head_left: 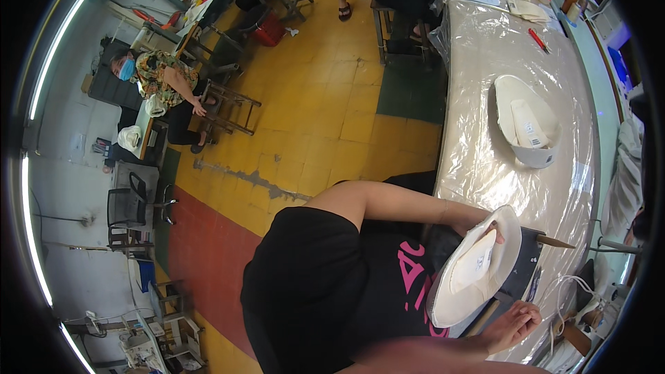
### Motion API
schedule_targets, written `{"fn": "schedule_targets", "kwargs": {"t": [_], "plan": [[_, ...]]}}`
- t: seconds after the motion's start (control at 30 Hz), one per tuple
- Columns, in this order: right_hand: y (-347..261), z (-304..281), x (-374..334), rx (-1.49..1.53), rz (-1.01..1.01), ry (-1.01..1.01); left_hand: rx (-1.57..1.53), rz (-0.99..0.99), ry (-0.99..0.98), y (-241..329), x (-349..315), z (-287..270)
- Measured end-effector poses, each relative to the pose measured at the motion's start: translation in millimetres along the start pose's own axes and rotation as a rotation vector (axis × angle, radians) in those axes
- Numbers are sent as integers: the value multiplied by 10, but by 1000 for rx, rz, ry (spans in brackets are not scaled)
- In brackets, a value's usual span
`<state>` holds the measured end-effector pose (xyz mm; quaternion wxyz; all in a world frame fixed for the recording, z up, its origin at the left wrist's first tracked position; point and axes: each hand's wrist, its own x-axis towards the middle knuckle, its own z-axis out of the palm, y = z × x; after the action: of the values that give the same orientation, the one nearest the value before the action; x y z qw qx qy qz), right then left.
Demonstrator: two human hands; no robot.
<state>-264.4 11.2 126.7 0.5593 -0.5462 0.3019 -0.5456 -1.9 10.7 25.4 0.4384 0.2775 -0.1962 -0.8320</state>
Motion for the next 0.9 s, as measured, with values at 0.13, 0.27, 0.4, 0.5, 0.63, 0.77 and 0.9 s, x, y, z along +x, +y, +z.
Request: {"fn": "schedule_targets", "kwargs": {"t": [0.13, 0.27, 0.4, 0.5, 0.63, 0.77, 0.9], "plan": [[2, 27, 36, -3, -9, -36, -8, 3, 1, -26, 31, -26], [13, 45, 49, 4, -4, -52, -5, -24, -21, -1, 55, -36], [6, 38, 50, -2, -1, -64, 103, 6, 0, 14, 38, -20], [-4, 31, 66, 15, -2, -76, -46, -11, -37, 4, 51, -4], [-17, 59, 85, 37, -15, -109, -36, -16, -35, -17, 91, -30], [-11, 125, 79, -74, 6, 3, 109, 30, -23, -39, 114, -86], [-13, 174, 84, -59, 13, -7, 47, 1, -43, -45, 117, -90]]}}
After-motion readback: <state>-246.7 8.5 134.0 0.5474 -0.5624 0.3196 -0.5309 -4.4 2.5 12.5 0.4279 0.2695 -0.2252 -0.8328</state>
